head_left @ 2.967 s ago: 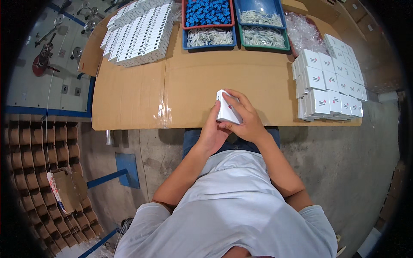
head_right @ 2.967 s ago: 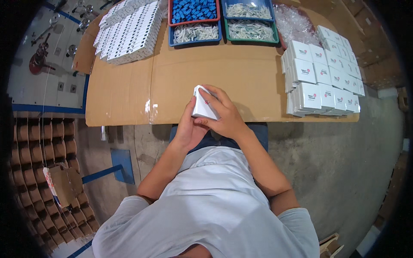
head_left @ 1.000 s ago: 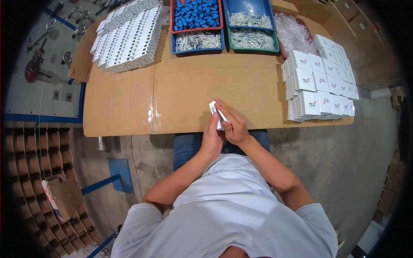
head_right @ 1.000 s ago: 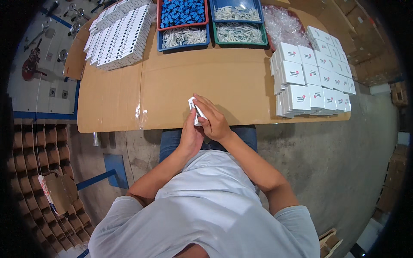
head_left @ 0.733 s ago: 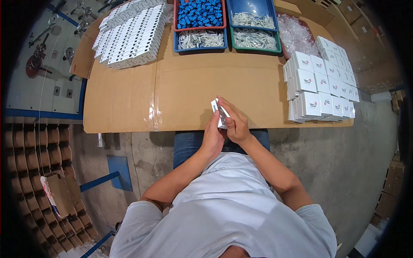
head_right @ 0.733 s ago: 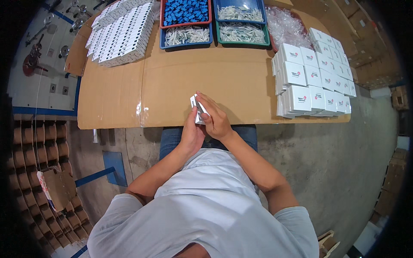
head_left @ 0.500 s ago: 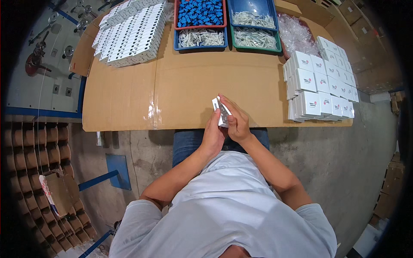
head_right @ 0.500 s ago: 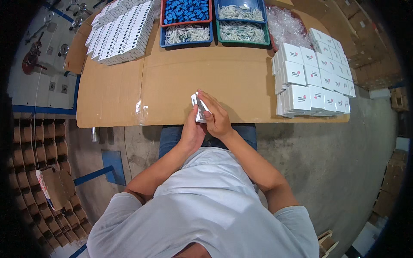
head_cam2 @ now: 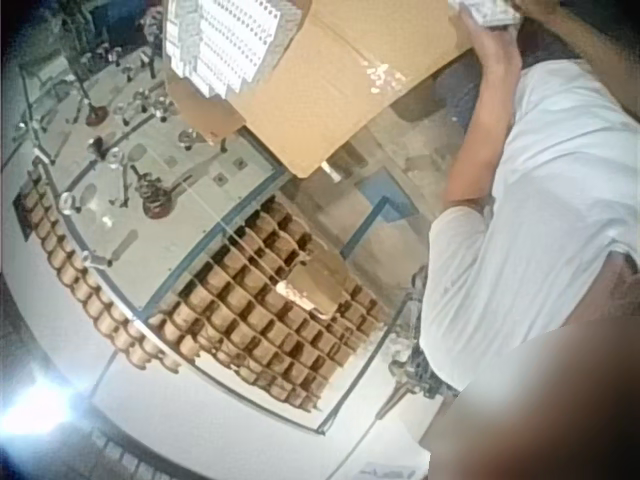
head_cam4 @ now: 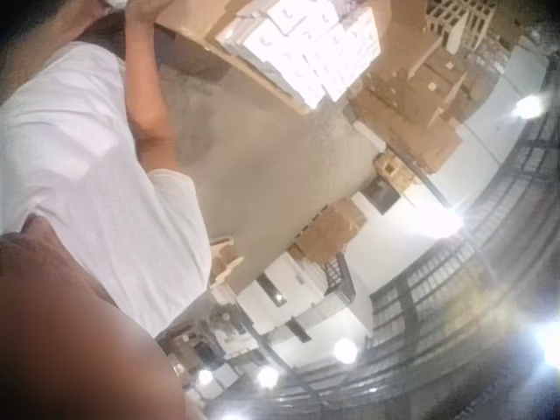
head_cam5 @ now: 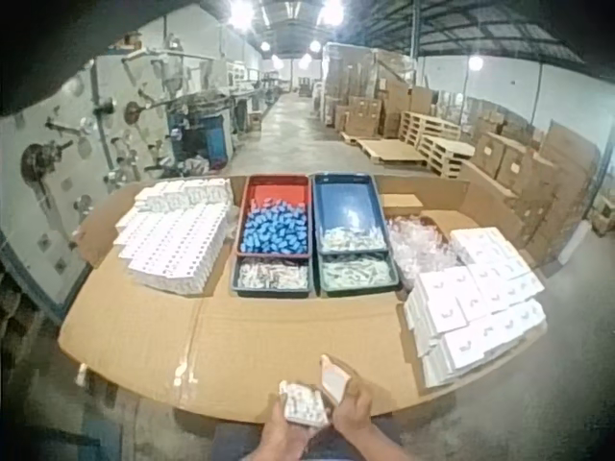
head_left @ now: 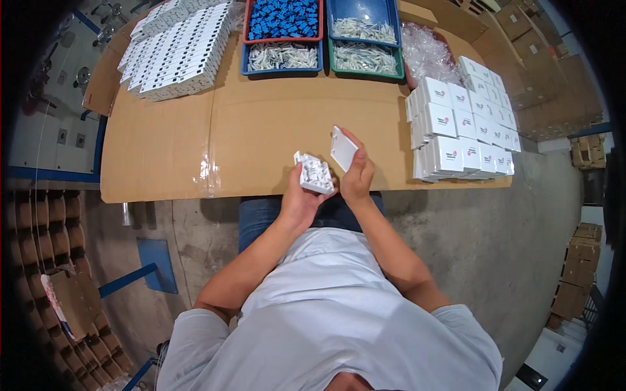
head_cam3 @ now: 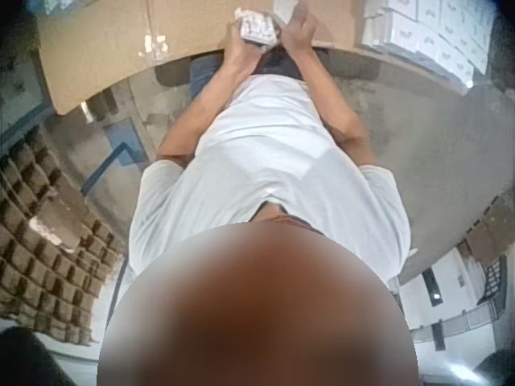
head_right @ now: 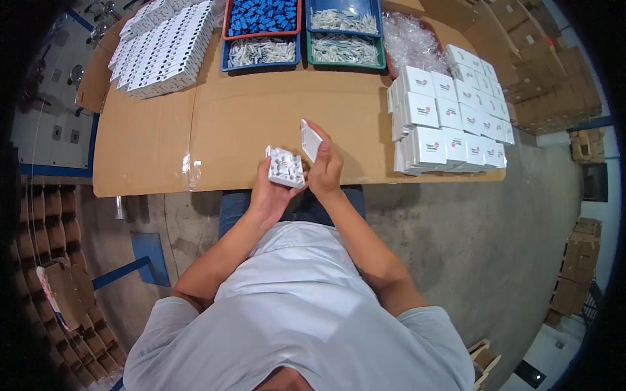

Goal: Packing small plastic components into individual boxes from bulk bins.

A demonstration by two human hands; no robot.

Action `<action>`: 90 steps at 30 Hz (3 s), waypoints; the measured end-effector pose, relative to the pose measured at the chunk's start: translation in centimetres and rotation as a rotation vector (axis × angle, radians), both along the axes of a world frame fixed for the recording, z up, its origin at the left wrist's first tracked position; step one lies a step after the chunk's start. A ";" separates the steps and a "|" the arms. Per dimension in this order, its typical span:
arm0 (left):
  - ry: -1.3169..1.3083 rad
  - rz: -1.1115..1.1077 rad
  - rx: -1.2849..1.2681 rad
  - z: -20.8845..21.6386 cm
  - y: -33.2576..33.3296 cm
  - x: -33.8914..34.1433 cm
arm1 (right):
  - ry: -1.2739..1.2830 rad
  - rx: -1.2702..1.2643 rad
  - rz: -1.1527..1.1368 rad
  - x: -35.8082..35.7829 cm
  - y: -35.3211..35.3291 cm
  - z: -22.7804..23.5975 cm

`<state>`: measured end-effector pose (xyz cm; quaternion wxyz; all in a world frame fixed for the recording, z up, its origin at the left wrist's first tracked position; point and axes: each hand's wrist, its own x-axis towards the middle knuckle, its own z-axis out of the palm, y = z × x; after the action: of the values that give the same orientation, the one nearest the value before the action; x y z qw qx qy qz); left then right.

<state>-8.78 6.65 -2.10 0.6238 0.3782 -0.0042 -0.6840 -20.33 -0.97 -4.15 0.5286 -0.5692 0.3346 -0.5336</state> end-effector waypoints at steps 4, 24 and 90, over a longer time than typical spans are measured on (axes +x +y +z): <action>0.118 -0.125 -0.089 0.6 -0.2 0.9 | 0.062 -0.102 -0.156 -0.4 -0.6 2.3; -1.890 0.025 0.142 -5.7 -3.9 7.9 | 0.731 -0.047 -0.440 -5.2 -5.4 -4.4; -1.984 -0.279 -0.376 -5.6 -5.6 7.5 | 1.817 -0.286 -0.341 -25.6 -56.6 6.8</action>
<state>-1.24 1.01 -7.66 0.3028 0.6667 -0.6709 -0.1169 -45.91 -57.53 2.62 -0.0961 -0.7709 0.6296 0.0097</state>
